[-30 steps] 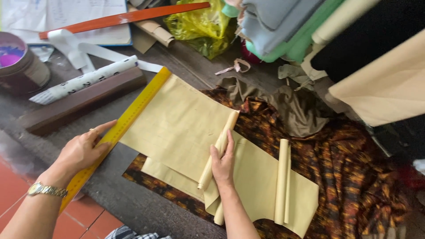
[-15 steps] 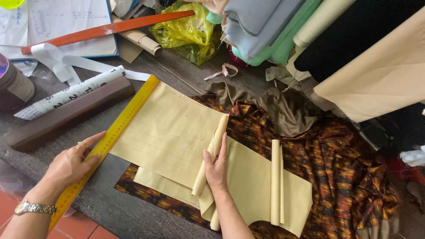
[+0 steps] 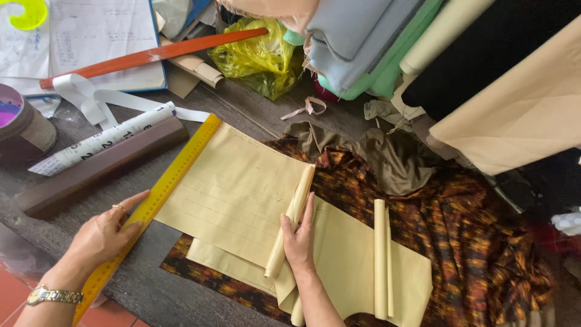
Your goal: A person is laying out and arranging paper patterns on a piece of fabric, using a ruler for measurement and alignment.
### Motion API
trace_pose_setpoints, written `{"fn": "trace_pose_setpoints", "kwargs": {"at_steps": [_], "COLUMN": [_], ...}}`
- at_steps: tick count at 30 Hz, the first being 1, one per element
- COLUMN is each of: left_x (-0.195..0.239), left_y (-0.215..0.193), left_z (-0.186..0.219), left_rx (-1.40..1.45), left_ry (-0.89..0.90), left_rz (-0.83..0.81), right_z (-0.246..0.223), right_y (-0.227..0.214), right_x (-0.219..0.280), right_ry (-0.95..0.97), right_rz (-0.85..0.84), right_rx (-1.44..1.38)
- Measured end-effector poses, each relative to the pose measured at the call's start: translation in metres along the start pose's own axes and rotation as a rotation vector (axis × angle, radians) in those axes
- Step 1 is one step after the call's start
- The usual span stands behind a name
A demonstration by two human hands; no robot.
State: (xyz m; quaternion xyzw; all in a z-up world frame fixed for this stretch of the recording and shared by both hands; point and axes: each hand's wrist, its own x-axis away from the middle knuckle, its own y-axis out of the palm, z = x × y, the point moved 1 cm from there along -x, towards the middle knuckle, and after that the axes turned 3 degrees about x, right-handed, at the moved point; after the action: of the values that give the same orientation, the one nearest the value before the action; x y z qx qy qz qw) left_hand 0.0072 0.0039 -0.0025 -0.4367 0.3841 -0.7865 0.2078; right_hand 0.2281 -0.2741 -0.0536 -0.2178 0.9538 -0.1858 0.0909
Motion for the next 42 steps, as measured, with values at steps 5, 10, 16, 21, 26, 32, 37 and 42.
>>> {"fn": "trace_pose_setpoints", "kwargs": {"at_steps": [5, 10, 16, 21, 26, 32, 37, 42], "left_x": [-0.001, 0.004, 0.002, 0.003, -0.002, -0.003, -0.004, -0.004], "left_y": [0.001, -0.004, -0.002, -0.003, 0.001, 0.003, 0.003, 0.004], "left_z": [-0.002, 0.004, 0.001, 0.003, -0.002, -0.004, -0.004, -0.007], "left_rx": [0.009, 0.016, 0.024, 0.061, 0.045, 0.047, 0.039, 0.040], "left_ry": [0.004, -0.019, -0.027, -0.033, -0.020, -0.021, -0.019, -0.005], "left_rz": [0.013, 0.004, -0.017, -0.029, -0.006, -0.009, -0.012, 0.000], "right_z": [-0.005, -0.010, -0.007, -0.003, -0.003, -0.003, -0.002, 0.004], "right_y": [-0.001, -0.002, 0.000, 0.001, 0.001, 0.001, 0.001, 0.002], "right_x": [0.001, 0.000, 0.000, -0.001, 0.000, 0.000, 0.000, 0.000], "right_ry": [0.097, 0.161, 0.150, 0.127, 0.140, 0.138, 0.115, 0.095], "right_rz": [-0.023, -0.040, -0.006, 0.007, 0.000, 0.002, -0.006, 0.003], "right_rx": [0.010, 0.006, -0.031, -0.044, -0.069, -0.058, -0.069, -0.071]}}
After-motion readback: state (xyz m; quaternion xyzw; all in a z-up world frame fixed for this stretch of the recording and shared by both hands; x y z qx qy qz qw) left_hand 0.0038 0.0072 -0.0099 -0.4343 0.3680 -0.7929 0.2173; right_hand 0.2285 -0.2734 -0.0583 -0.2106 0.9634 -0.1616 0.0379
